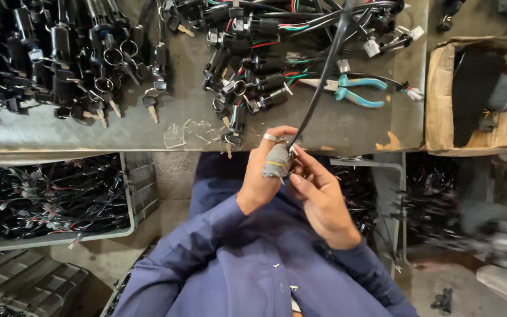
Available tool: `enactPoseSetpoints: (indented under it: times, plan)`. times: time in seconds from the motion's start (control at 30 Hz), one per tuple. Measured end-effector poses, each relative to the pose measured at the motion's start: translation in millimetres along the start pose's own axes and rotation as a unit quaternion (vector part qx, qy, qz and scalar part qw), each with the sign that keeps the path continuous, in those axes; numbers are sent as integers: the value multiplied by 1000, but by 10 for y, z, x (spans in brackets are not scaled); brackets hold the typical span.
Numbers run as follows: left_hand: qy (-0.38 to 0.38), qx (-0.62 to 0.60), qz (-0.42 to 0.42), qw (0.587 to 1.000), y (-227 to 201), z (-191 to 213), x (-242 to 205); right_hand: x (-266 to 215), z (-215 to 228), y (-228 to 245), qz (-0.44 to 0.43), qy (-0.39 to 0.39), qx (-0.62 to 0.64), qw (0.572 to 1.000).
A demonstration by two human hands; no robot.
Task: The person repeatedly strips the outer insulation from black wires using pliers. They pick up each wire from a pile on the table, strip a short length of insulation, and place the wire back on the table. The process is repeated for multiple wires throughout the clip.
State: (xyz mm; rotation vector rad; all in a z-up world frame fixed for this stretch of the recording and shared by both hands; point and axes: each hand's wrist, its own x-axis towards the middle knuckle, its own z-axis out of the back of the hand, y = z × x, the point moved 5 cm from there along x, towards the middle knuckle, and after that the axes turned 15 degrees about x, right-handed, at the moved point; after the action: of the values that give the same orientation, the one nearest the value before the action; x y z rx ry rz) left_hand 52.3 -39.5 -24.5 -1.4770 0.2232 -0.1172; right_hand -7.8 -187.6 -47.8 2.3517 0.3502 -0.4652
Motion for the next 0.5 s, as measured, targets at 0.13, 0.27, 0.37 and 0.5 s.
enactPoseSetpoints:
  times: [0.13, 0.27, 0.37, 0.5]
  plan:
    - [37, 136, -9, 990, -89, 59, 7, 6, -5, -72, 22, 28, -42, 998]
    - [40, 112, -34, 992, -192, 36, -13, 68, 133, -76, 42, 44, -37, 997]
    - [54, -16, -88, 995, -236, -49, -150, 57, 363, 19, 71, 6, 59, 996]
    - [95, -62, -113, 987, -153, -266, -240, 6, 136, 108, 102, 122, 2, 987]
